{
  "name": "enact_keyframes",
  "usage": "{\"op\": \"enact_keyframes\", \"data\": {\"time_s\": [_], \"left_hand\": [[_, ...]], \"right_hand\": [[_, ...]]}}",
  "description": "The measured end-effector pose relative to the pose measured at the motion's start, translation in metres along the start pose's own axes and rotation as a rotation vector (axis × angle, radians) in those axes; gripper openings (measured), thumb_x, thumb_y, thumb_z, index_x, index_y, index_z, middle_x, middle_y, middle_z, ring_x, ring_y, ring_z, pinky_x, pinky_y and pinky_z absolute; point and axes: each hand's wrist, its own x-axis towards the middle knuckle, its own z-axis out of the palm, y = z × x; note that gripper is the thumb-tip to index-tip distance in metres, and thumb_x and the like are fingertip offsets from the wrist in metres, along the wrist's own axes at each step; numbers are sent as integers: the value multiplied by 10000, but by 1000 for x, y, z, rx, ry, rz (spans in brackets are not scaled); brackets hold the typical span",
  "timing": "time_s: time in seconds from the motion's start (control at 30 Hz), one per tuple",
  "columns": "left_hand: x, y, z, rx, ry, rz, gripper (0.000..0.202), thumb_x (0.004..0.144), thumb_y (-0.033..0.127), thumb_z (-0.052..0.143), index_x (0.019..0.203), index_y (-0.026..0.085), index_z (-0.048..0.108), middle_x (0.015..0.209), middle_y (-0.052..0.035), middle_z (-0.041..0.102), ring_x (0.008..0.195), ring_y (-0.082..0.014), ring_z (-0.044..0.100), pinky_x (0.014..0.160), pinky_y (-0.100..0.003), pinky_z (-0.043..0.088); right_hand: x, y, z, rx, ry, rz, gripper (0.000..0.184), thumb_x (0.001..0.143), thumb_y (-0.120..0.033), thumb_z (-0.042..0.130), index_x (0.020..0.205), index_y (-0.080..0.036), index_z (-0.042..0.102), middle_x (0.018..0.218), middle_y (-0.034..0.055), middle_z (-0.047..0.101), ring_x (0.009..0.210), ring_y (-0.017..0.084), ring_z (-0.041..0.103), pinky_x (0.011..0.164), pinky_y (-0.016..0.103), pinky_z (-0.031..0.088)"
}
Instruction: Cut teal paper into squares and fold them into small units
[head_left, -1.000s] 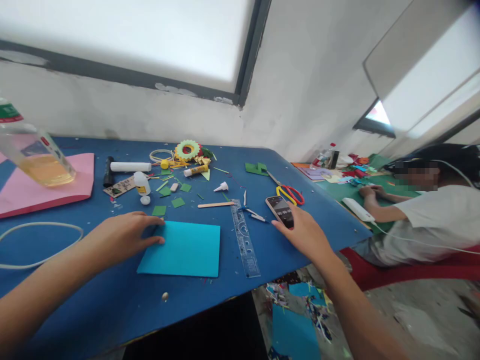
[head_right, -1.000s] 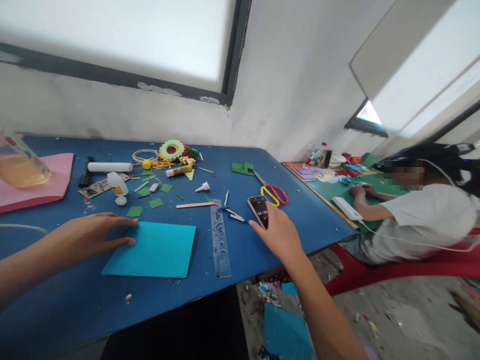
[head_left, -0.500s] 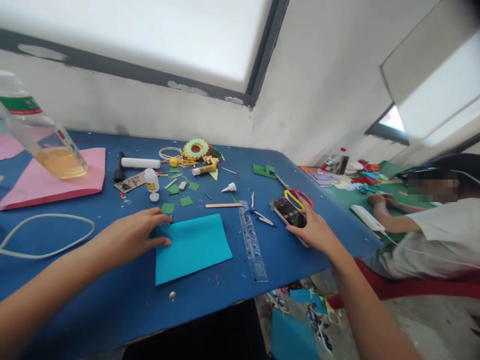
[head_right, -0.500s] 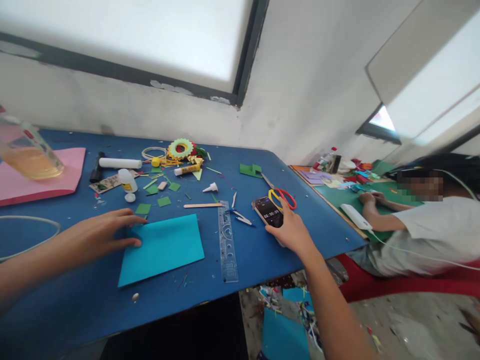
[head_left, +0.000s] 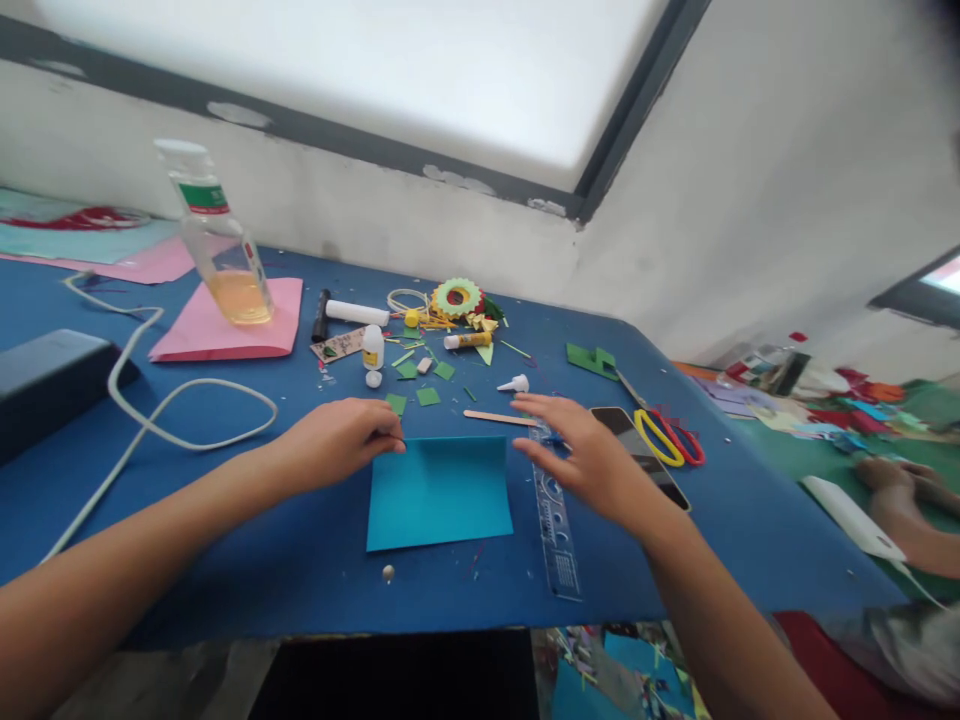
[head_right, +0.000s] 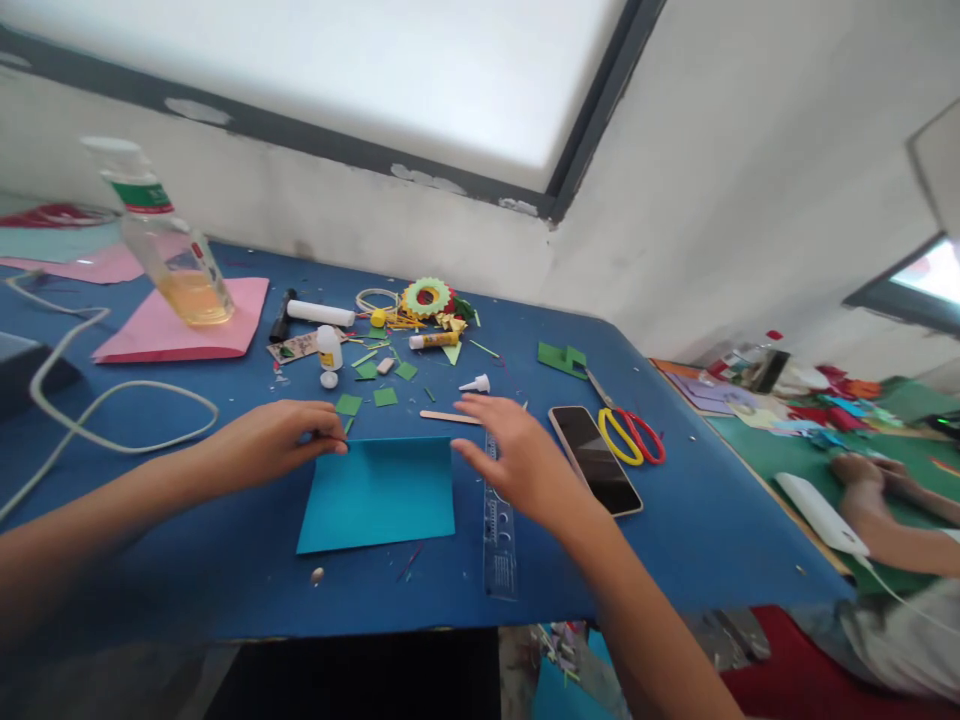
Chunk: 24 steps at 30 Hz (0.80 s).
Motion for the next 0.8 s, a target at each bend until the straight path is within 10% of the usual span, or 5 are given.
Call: {"op": "enact_keyframes", "data": {"time_s": [0.17,0.47,0.8], "left_hand": [[-1,1,-2,-49,103,57,202,856,286,476,788,186,639,751,-5,598,679,-125,554,618,-222,407],[-3,2,-9,-60,559,223,96,813,206,547,823,185,640,813,-25,643,740,-123,601,691,-236,476],[-3,16,-1,-198,1008,317,191,747,116,638,858,266,678,745,29,664,637,-100,573,545,-230,445]], "right_hand": [[41,-32,31,-60,-79,-223,213,871,-240,515,1014,-210,670,966,41,720,874,205,672,753,320,525],[29,-20,33,15,494,-207,213,886,-172,492,989,-246,664,904,7,733,794,162,685,728,279,516],[23,-32,29,254,312,-230,188,880,-256,502,898,-206,682,835,10,730,744,162,683,672,258,526]]}}
